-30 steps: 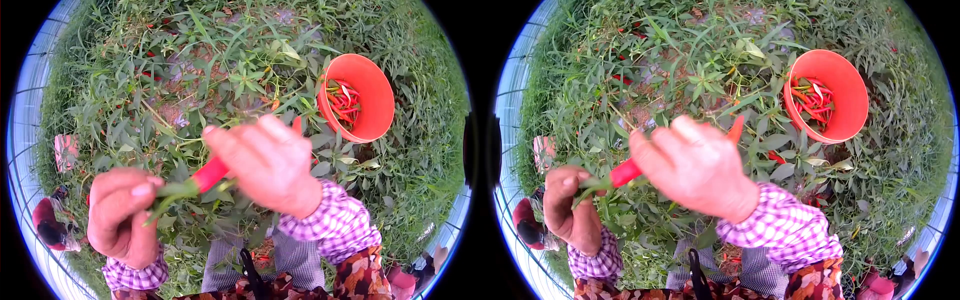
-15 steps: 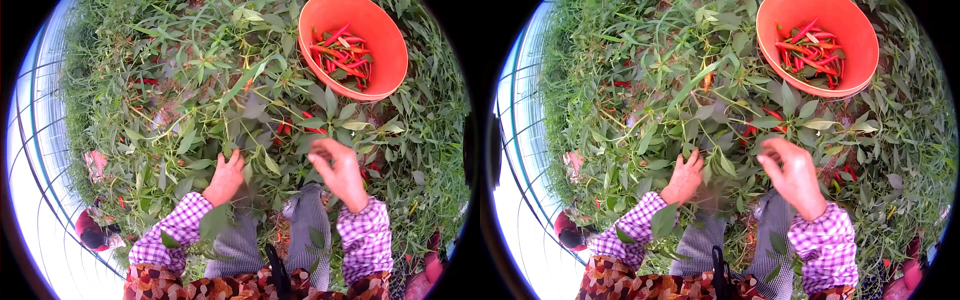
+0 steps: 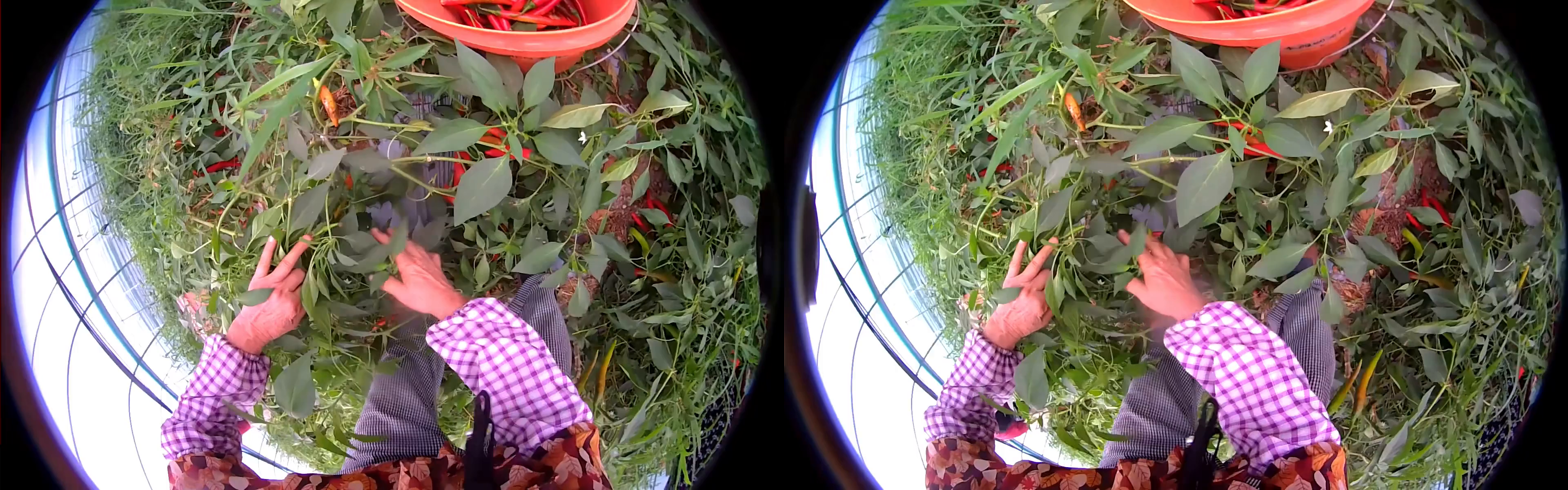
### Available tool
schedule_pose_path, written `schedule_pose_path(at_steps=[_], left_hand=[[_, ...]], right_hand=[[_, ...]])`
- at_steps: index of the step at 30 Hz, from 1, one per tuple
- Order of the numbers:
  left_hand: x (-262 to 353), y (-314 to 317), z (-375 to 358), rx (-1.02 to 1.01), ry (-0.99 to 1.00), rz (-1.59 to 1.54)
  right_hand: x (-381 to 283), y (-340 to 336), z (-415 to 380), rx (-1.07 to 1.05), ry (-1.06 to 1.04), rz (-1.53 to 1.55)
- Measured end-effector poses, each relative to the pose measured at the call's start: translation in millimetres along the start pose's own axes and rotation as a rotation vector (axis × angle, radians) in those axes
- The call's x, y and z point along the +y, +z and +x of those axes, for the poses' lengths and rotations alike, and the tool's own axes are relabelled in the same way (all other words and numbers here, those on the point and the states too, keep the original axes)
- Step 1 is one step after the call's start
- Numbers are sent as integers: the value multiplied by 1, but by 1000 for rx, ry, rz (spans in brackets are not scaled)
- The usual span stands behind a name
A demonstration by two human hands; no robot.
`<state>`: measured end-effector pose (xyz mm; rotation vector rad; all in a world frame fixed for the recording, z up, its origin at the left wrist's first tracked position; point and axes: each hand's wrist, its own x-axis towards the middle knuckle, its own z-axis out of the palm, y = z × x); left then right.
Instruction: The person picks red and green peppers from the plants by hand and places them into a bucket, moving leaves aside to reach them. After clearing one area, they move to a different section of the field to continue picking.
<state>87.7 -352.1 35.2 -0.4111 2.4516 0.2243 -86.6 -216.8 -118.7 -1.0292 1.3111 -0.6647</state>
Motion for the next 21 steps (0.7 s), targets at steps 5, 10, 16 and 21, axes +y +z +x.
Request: schedule_pose_path(at_steps=[5,10,16,21], left_hand=[[5,2,-9,-7,-44,-94],[30,-23,-4,78,-60,-138],[88,6,41,61,144,-402],[85,78,66,-613,-261,-333]], right_hand=[[-22,67,-14,-276,-21,-104],[-23,83,-33,-334,-30,-183],[10,142,-69,-83,-122,716],[2,125,-82,-57,-371,-182]])
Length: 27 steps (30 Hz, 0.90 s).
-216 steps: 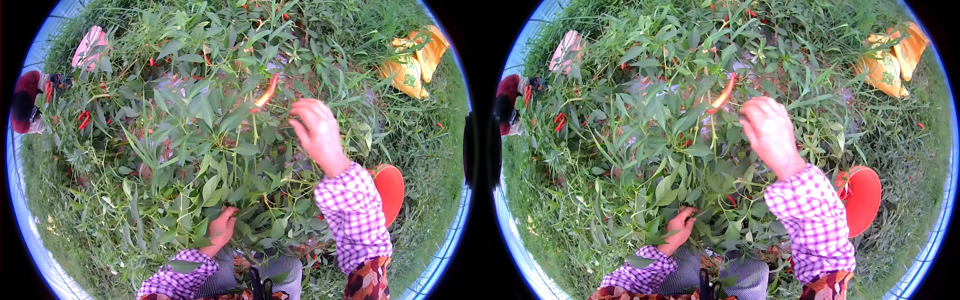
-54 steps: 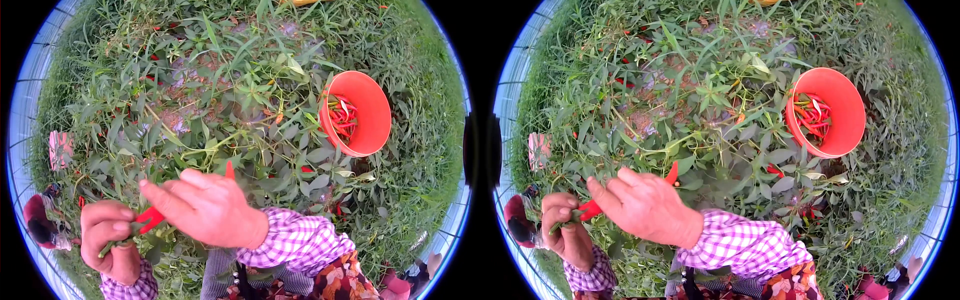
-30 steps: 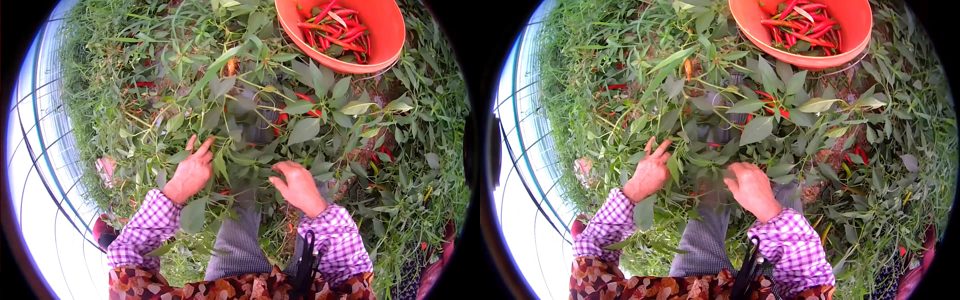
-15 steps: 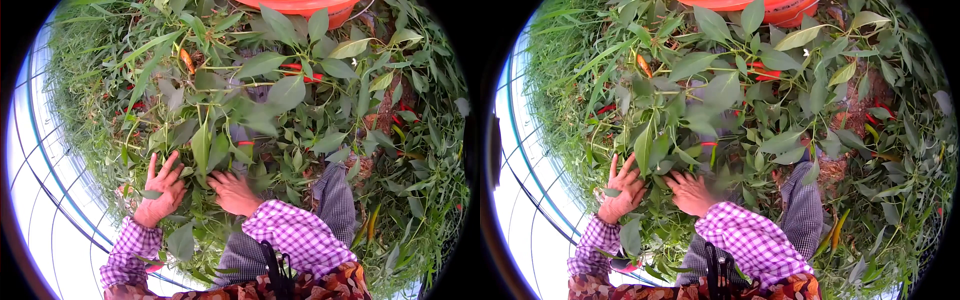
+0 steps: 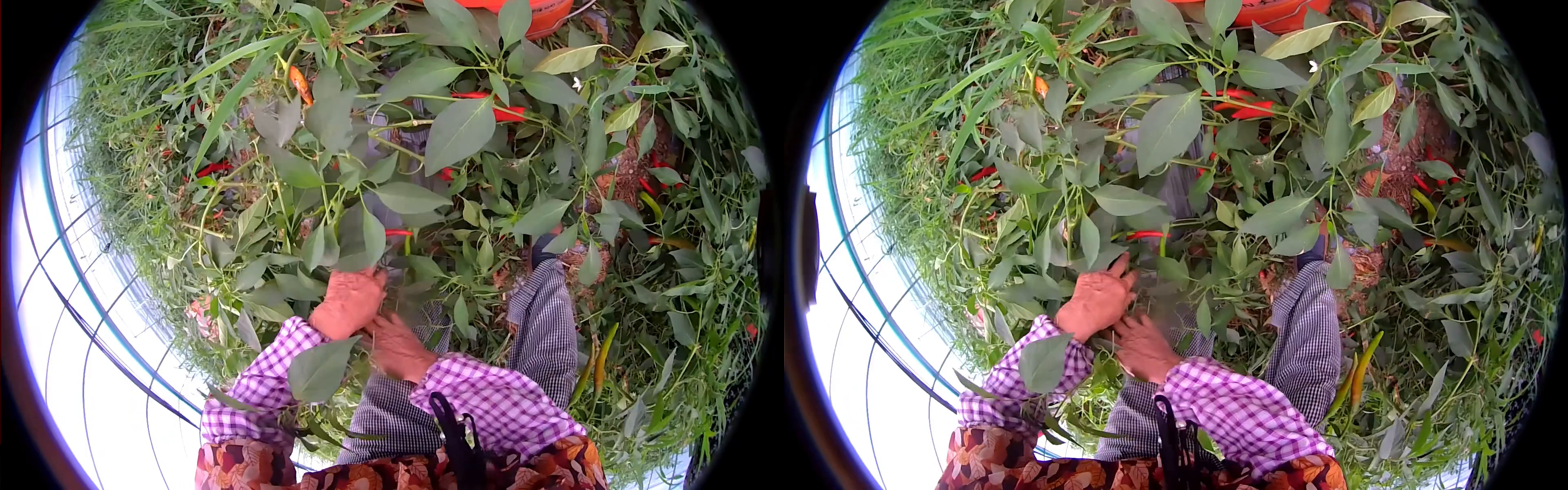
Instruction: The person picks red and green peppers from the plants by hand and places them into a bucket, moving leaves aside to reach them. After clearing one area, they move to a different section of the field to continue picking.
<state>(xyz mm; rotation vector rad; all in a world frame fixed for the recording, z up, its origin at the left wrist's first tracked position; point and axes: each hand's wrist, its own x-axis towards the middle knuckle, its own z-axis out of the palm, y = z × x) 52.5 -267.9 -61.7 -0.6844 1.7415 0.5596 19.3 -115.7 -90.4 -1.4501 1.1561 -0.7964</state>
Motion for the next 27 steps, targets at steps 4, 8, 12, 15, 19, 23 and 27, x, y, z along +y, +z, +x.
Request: schedule_pose_path(at_steps=[4,8,12,15,19,23,27], left_hand=[[-27,23,-27,47,90,215],[-41,37,-43,246,225,246],[-37,43,-49,389,225,220],[-36,40,-58,320,204,131],[-40,45,-60,400,211,37],[-36,39,-57,449,185,-46],[-34,48,-53,437,104,-75]], right_hand=[[-9,-64,-16,-290,77,106],[17,-128,18,-129,285,667],[67,-107,71,23,339,266],[92,-39,94,94,243,-44],[75,-22,111,292,266,-427],[120,28,133,389,195,61],[112,-5,127,257,107,-559]])
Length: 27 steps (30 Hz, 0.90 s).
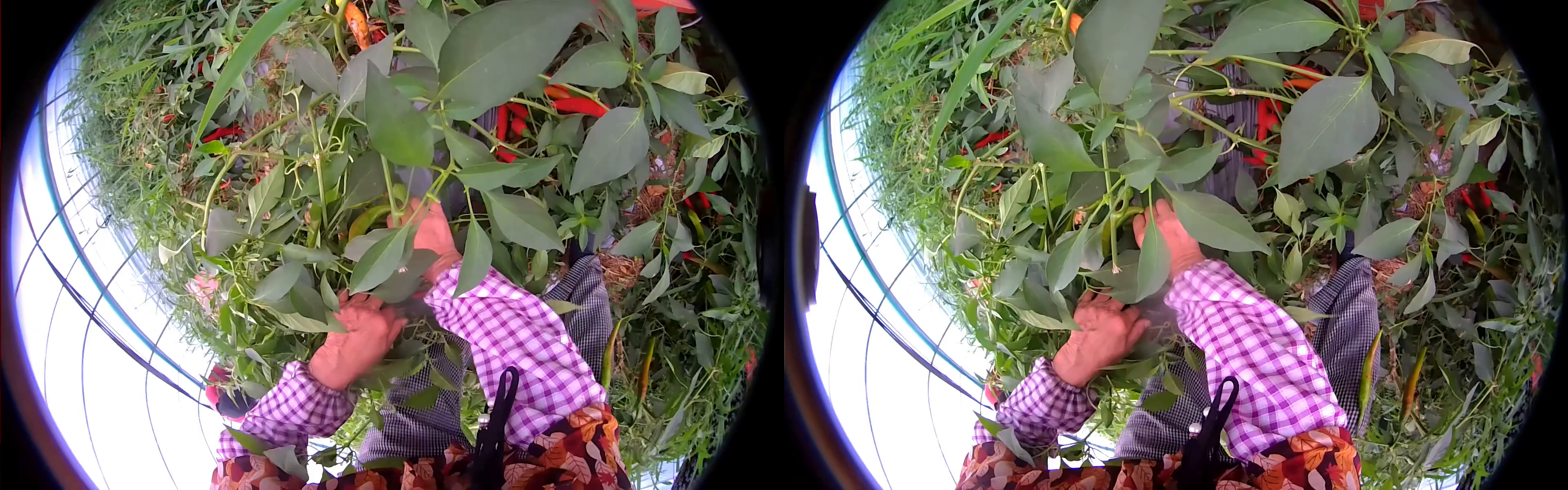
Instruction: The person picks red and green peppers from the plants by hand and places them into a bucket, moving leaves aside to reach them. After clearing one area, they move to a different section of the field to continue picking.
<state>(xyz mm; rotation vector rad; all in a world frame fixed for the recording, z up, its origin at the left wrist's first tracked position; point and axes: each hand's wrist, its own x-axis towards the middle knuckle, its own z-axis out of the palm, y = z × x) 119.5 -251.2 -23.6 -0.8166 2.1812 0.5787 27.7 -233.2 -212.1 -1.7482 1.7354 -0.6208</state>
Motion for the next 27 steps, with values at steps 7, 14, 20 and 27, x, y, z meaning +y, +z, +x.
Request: schedule_pose_path(at_steps=[7,14,20,27], left_hand=[[-6,10,5,39,-6,-21],[-4,13,18,278,18,-73],[1,22,28,83,-82,-59],[12,28,42,160,34,144]], right_hand=[[6,-27,-3,-66,152,246],[16,-131,-36,-234,290,704],[0,-264,-47,-34,94,455],[32,-407,68,872,-416,412]])
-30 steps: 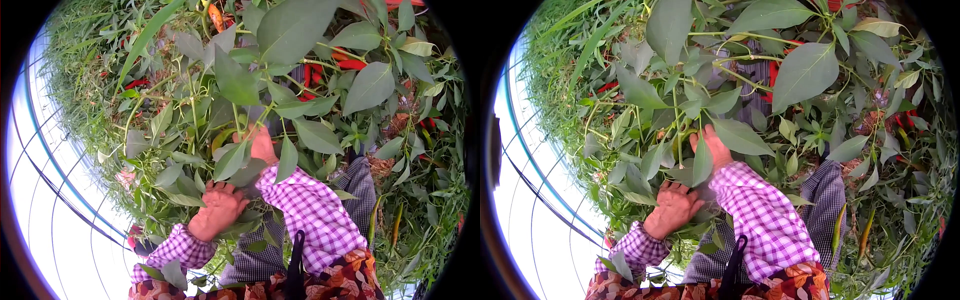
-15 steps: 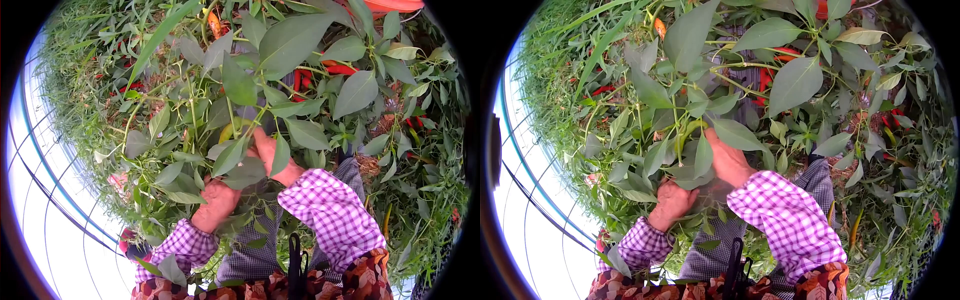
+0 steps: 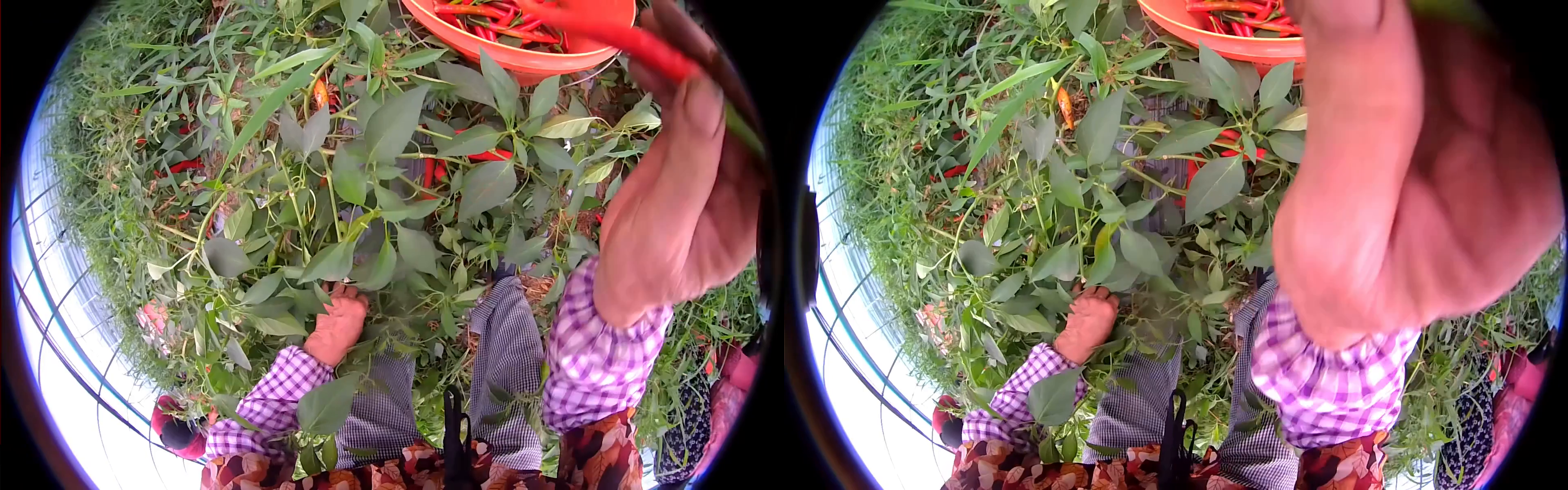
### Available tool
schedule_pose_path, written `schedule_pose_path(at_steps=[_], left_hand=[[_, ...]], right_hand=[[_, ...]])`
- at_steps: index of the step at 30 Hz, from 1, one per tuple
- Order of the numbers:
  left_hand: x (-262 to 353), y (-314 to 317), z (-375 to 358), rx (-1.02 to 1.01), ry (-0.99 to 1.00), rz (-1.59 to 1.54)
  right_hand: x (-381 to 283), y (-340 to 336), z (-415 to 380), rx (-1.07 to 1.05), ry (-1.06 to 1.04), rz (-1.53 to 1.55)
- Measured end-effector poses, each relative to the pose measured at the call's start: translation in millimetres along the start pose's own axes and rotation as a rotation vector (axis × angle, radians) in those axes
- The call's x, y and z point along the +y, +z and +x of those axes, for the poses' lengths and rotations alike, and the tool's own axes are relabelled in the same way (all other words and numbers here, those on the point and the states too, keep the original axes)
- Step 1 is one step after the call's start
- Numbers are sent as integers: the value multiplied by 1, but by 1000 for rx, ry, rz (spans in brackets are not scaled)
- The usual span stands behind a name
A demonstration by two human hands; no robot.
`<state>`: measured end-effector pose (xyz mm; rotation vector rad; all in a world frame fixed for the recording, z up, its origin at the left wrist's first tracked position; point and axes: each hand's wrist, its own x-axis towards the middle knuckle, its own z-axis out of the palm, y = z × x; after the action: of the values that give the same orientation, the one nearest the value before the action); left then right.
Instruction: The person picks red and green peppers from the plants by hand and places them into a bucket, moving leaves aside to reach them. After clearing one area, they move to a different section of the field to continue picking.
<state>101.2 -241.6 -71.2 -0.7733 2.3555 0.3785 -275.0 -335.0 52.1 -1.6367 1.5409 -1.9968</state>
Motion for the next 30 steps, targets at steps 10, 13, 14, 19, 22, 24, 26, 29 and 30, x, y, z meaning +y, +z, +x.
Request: schedule_pose_path(at_steps=[10,13,14,19,22,24,26,29,30], left_hand=[[24,51,33,69,76,328],[40,-11,58,109,93,-105],[42,-7,66,134,96,-94],[42,-3,108,20,4,-126],[58,12,152,216,-189,-416],[62,21,175,280,-317,-679],[62,17,191,182,-439,-1012],[70,27,196,212,-528,-1000],[70,34,195,352,-464,-1034]], right_hand=[[-3,4,-63,-220,475,-159],[23,30,-181,-573,694,-199],[33,34,-224,-749,721,-274],[42,29,-366,-1312,856,-478],[25,9,-374,-1377,911,-396],[21,2,-369,-1436,1129,-322],[22,-7,-385,-1159,958,-399],[33,-10,-405,-834,860,-455],[33,-8,-398,-738,959,-409]])
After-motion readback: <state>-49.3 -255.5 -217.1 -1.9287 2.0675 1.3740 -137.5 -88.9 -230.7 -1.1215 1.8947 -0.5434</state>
